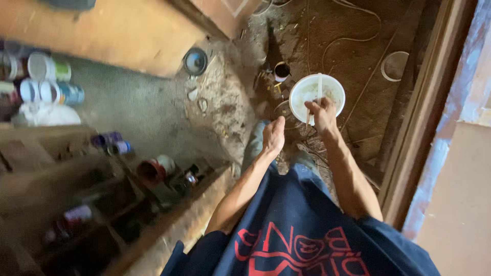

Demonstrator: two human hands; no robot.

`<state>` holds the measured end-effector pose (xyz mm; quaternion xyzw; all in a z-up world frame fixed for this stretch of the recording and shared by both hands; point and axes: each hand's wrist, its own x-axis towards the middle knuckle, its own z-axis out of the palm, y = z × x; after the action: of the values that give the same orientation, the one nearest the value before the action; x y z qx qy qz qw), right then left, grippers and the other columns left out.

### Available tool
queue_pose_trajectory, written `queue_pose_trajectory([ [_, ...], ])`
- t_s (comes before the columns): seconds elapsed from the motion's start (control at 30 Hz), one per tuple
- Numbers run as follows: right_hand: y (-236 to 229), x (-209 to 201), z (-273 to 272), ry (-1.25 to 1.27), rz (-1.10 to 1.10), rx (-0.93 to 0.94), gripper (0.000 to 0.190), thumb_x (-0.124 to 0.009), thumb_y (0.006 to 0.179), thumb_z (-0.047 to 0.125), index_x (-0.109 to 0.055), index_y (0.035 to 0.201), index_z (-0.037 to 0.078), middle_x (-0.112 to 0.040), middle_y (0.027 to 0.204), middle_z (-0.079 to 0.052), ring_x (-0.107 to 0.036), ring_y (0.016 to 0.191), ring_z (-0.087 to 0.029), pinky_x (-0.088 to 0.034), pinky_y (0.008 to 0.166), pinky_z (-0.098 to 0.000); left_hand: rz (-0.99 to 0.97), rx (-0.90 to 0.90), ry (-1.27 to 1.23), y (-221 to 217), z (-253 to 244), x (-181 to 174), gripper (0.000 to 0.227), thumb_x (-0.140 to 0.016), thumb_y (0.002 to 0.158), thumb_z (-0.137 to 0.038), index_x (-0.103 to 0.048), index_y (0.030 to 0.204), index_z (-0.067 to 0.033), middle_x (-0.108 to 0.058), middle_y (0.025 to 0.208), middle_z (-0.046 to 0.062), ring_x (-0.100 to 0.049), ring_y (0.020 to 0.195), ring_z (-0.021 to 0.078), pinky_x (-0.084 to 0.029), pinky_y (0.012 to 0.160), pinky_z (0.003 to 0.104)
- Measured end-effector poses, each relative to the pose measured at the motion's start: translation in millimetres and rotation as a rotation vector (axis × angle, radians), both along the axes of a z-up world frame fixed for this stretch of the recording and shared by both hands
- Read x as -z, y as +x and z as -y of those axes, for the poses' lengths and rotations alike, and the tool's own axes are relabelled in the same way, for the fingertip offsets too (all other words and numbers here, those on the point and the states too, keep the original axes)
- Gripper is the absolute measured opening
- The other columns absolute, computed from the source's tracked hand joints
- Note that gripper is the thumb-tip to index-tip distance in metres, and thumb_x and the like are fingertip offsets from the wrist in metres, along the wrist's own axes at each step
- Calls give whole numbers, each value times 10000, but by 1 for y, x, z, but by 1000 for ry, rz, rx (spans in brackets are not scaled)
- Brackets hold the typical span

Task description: The person applies white glue to the edges of a wooden frame using a brush, then places a large plywood sheet onto the glued frame. The person works methodically along the frame's perimeter before positioning the sheet.

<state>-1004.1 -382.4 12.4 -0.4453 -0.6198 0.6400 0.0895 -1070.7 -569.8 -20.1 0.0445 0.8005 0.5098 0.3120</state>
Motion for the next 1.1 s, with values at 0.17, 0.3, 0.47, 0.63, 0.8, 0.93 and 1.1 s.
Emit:
queue_pose_trajectory([
  [0.17, -94, 55, -64, -7, 97, 61, 394, -739, 854, 286, -694, 999, -78, -715, 870, -140, -658, 806, -224, -524, 720, -362, 154, 108, 193, -113, -68, 22, 499, -524, 1075, -454, -652, 873, -16, -644, 726, 36, -603, 645, 118, -491, 600, 292],
  [0.3, -168, 128, -103, 60, 240, 59, 409, -763, 828, 329, -739, 1022, -31, -739, 859, -150, -692, 830, -239, -525, 772, -375, 199, 193, 283, -199, -120, 55, 332, -640, 997, -344, -679, 1102, -32, -717, 921, 41, -673, 770, 112, -568, 667, 267],
  [0.47, -244, 244, -136, 10, 366, 109, 467, -816, 811, 286, -680, 1097, -57, -712, 977, -237, -669, 910, -326, -530, 811, -434, 314, 220, 121, -272, -173, 93, 324, -640, 995, -340, -674, 1149, -57, -710, 955, 31, -662, 766, 95, -485, 599, 230],
  [0.63, -309, 367, -174, -142, 364, 66, 568, -773, 833, 217, -579, 1295, -49, -694, 1114, -258, -679, 1023, -363, -540, 892, -429, 348, 188, 95, -298, -187, 127, 300, -642, 1001, -320, -667, 1162, -68, -706, 950, 15, -647, 793, 87, -481, 637, 228],
  [0.8, -348, 464, -187, -241, 499, -60, 846, -809, 826, 220, -368, 1482, -84, -652, 1238, -328, -669, 1145, -404, -558, 970, -440, 341, 78, -25, -304, -201, 163, 300, -645, 979, -316, -673, 1139, -63, -720, 943, 17, -672, 796, 107, -518, 661, 242],
  [0.93, -333, 477, -193, -211, 330, -37, 734, -777, 829, 256, -453, 1430, -13, -578, 1322, -290, -579, 1208, -424, -465, 987, -477, 379, 179, 12, -296, -230, 173, 295, -645, 993, -305, -657, 1151, -56, -698, 961, 12, -645, 810, 97, -498, 667, 240],
  [1.1, -259, 366, -200, -92, 526, 87, 617, -695, 844, 465, -651, 1309, 62, -686, 1208, -259, -690, 1087, -422, -567, 933, -488, 431, 346, 82, -273, -297, 158, 414, -563, 1019, -388, -718, 1130, -21, -721, 909, 45, -651, 781, 119, -524, 691, 268],
])
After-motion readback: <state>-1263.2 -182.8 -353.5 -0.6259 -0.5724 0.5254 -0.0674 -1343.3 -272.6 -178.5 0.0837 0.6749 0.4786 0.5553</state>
